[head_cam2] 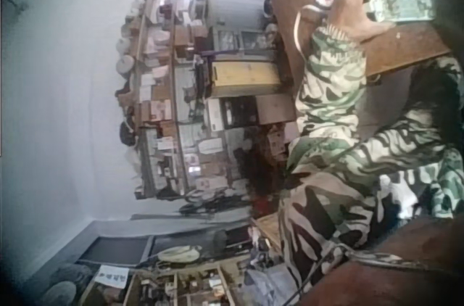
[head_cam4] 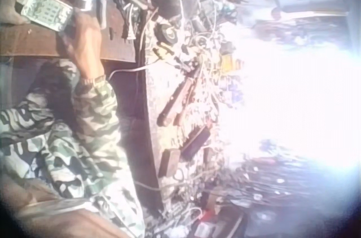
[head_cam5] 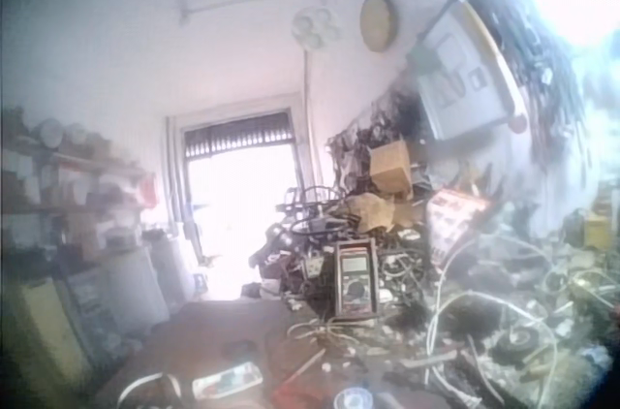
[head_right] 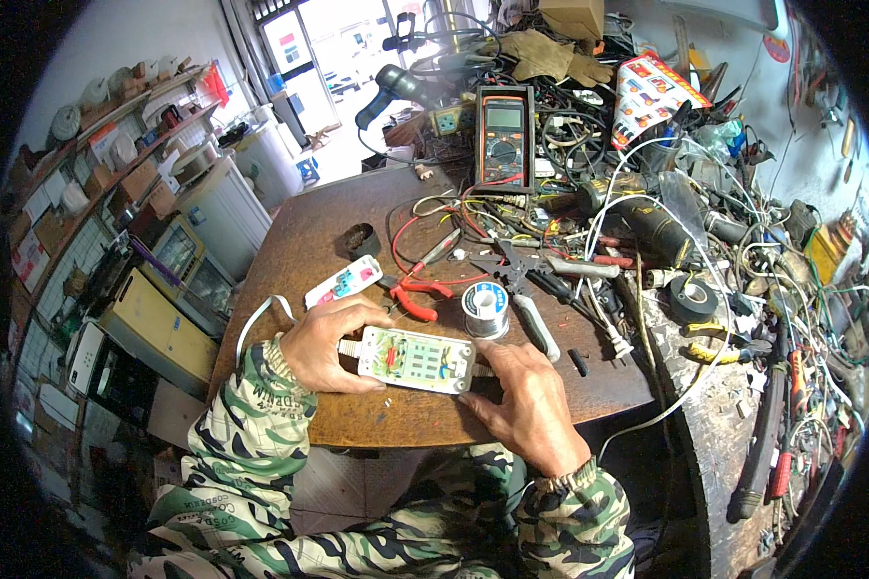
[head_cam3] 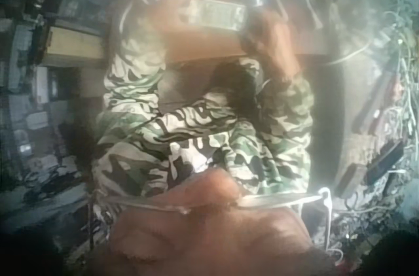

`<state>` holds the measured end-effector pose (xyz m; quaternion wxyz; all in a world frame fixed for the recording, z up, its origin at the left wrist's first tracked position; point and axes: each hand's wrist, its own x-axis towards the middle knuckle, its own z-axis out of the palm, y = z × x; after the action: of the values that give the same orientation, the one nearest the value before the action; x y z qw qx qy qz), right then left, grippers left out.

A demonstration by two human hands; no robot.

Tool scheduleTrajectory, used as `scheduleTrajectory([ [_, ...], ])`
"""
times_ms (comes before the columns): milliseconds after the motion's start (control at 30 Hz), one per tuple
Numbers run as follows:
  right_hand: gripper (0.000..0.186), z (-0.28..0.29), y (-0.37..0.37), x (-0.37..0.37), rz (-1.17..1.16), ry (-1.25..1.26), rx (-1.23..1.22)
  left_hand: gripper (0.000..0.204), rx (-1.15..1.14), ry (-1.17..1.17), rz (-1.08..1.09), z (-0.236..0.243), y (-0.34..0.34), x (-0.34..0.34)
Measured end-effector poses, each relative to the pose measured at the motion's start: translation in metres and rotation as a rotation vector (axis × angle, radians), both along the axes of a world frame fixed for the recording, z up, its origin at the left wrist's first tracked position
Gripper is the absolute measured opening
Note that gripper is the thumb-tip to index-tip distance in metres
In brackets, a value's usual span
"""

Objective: The person repairs a small white electronic device by opening its case, using a screwdriver to adjust internal components, and then closing the case. The person handles the device and tools on a cluttered workbench.

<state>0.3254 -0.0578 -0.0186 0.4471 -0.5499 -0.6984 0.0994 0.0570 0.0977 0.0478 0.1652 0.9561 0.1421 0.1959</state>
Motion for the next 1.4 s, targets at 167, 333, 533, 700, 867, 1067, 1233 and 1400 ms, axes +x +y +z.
scheduleTrajectory([
  [167, 0.06, -0.0004, 0.0001, 0.0, 0.013, 0.003, 0.003, 0.073, 0.011, -0.003, 0.008, -0.0017, -0.0001, -0.0014],
  [333, 0.06, -0.0007, 0.0002, 0.0001, 0.011, 0.005, 0.01, 0.073, -0.005, -0.002, 0.005, -0.0034, 0.0014, -0.001],
  [533, 0.061, 0.0017, -0.0003, -0.0002, 0.011, 0.001, -0.001, 0.073, -0.003, 0.004, 0.013, -0.0016, 0.0, -0.0007],
  [700, 0.061, 0.002, 0.0003, -0.0008, 0.017, 0.002, 0.001, 0.074, -0.007, 0.005, 0.016, -0.0014, -0.0014, -0.0006],
  [867, 0.064, 0.0032, -0.0015, -0.0002, 0.007, 0.014, -0.036, 0.076, -0.021, 0.013, 0.012, -0.0023, 0.0003, -0.0002],
  [1067, 0.064, 0.0046, -0.0006, -0.0011, 0.007, 0.028, -0.065, 0.071, -0.072, 0.023, 0.022, 0.0002, -0.0014, -0.0001],
  [1233, 0.062, 0.0024, -0.0002, -0.0014, 0.0, 0.022, -0.048, 0.06, -0.124, 0.038, 0.056, 0.0033, -0.005, -0.0003],
  [1400, 0.059, 0.0032, -0.0002, -0.0025, 0.001, 0.014, -0.046, 0.053, -0.105, -0.003, 0.045, -0.0017, -0.0036, -0.001],
])
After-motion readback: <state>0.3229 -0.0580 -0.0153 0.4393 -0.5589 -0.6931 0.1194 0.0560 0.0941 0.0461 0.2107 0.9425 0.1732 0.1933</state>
